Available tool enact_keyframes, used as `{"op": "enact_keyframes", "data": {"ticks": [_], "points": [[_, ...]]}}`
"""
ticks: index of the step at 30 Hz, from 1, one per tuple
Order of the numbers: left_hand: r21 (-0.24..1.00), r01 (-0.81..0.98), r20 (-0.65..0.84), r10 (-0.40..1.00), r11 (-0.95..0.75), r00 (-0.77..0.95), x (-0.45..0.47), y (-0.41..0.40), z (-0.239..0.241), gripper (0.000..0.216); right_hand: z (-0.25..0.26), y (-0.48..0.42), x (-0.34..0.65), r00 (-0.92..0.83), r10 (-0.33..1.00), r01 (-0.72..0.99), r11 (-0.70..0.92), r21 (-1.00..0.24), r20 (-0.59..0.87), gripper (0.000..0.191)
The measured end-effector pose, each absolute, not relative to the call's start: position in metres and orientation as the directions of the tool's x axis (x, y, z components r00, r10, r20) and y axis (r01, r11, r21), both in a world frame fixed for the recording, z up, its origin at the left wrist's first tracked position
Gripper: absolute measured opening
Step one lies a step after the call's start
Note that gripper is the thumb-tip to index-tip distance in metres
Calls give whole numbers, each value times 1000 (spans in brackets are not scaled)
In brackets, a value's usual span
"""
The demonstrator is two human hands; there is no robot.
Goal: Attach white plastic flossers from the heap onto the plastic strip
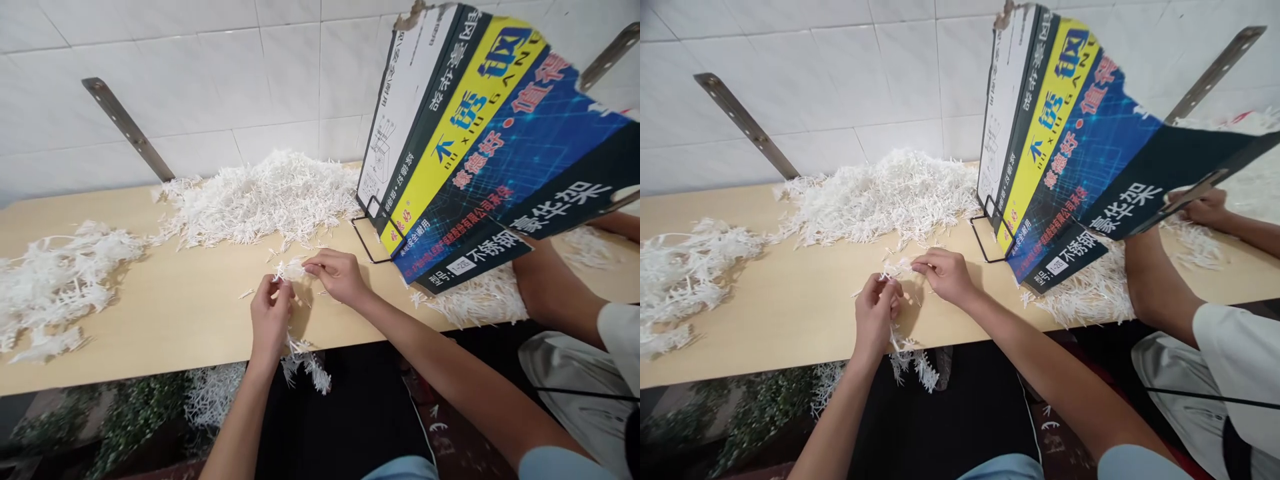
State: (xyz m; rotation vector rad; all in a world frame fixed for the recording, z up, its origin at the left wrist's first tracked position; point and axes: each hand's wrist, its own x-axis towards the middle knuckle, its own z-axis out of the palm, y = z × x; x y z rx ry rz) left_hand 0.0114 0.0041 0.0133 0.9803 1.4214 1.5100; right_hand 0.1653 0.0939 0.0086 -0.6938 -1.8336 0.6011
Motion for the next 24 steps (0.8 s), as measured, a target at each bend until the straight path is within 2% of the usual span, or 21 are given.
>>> {"op": "enact_keyframes", "data": {"ticks": [4,8,11,14,16,18,21,24], "points": [[997,62,-31,953,52,-302,12,4,13,43,10,88,165,-273,551,205,834,-512,789,13],[999,25,-20,952,29,-305,10,3,10,44,13,82,166,-403,507,235,862,-450,762,12],[999,16,-28,943,35,-330,8,3,8,43,15,79,168,-495,555,220,825,-521,669,16],[999,3,-42,942,45,-334,7,3,7,44,18,80,170,-403,683,210,717,-665,609,24],[999,-9,-53,948,53,-313,6,4,7,44,20,84,171,-395,742,151,634,-758,542,40],[998,5,-65,960,69,-273,6,4,7,42,21,89,170,-523,742,87,536,-840,419,54],[994,63,-72,969,89,-237,6,4,6,41,21,93,168,-671,716,119,360,-925,192,41],[990,98,-82,974,105,-209,8,5,7,44,20,91,165,-621,771,148,293,-944,142,33]]}}
